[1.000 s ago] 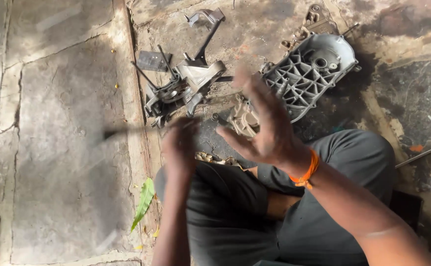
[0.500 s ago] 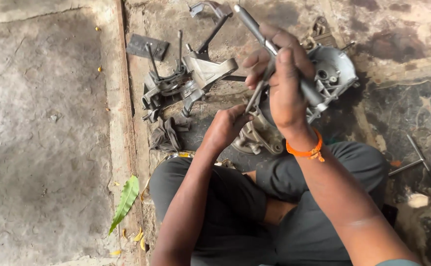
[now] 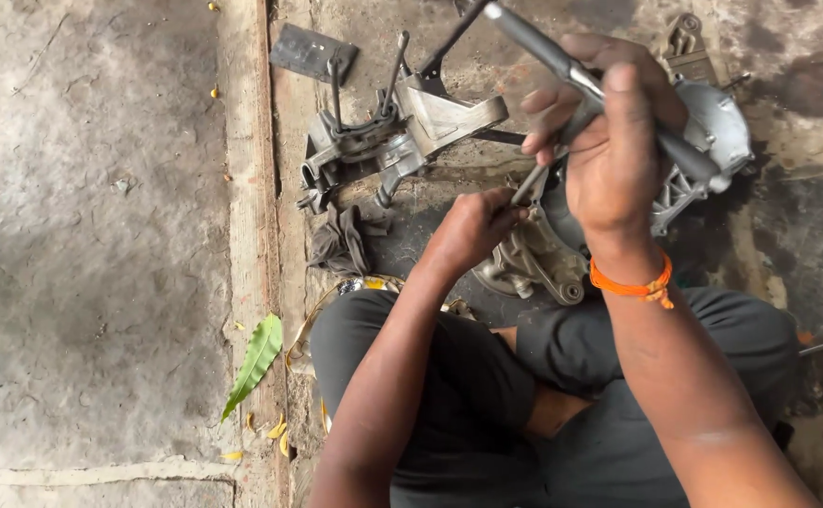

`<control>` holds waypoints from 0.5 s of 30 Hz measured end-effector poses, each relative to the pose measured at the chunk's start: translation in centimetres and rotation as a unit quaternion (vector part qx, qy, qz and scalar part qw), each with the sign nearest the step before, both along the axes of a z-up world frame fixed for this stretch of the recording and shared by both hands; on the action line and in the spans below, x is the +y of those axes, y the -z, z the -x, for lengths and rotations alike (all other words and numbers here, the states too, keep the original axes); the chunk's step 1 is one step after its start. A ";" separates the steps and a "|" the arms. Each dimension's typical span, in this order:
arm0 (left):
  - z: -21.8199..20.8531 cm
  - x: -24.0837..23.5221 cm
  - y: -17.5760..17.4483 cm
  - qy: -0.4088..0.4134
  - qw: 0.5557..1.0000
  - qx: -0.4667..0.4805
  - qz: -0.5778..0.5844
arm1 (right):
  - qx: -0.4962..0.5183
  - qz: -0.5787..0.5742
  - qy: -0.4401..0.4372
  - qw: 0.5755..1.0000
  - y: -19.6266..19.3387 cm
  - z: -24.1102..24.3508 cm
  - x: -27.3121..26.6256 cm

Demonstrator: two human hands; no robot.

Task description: The person sits on the floor working on a motorcycle engine crankcase. They use a T-handle wrench to loosen and tighten bolts on the engine casing, tap a shaft into place with a hammer, and fit small components onto the housing by hand.

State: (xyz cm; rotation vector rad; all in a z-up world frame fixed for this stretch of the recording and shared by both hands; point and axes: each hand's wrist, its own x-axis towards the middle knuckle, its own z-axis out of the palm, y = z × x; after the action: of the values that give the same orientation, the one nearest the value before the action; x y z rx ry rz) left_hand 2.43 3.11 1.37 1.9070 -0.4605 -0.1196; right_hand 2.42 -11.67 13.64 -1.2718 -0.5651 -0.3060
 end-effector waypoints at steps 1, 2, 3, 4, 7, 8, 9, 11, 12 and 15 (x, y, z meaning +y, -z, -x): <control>0.0 -0.1 -0.2 0.001 1.000 0.013 -0.001 | 0.005 0.004 -0.008 1.000 -0.2 -0.2 -0.1; 0.0 -0.3 0.4 0.002 1.000 0.013 -0.001 | 0.005 0.003 -0.007 1.000 -0.2 -0.6 -0.4; -0.1 -0.5 0.9 -0.010 1.000 0.020 -0.013 | 0.030 -0.011 -0.036 0.999 -0.3 -1.1 -0.6; -0.2 -0.7 1.3 -0.023 0.999 0.026 -0.026 | 0.054 -0.026 -0.065 0.996 -0.5 -1.6 -0.9; 0.4 -2.2 4.4 -0.093 0.994 -0.001 -0.051 | 0.015 -0.019 -0.064 0.998 -2.6 -1.7 -0.1; 0.6 -3.0 5.1 -0.101 0.993 -0.008 -0.054 | 0.008 -0.023 -0.072 0.997 -2.7 -1.7 -0.1; 0.9 -3.6 5.7 -0.132 0.989 -0.029 -0.060 | -0.078 0.076 0.029 0.994 -2.9 -1.6 0.0; 1.3 -5.1 8.5 -0.177 0.980 -0.056 -0.073 | -0.170 0.160 0.118 0.965 -2.5 -1.3 0.0; 1.3 -5.7 10.7 -0.178 0.974 -0.115 -0.079 | -0.218 0.255 0.234 0.913 -1.9 -0.9 -0.1; 1.8 -6.1 10.8 -0.203 0.961 -0.162 -0.096 | -0.238 0.414 0.363 0.800 -4.3 1.3 1.0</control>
State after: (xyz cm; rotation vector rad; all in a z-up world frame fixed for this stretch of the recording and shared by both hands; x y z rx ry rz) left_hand 0.61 -2.95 -9.48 2.1840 -0.2692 0.4377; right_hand 1.15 -10.71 17.97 -2.2877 -0.6356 -1.1388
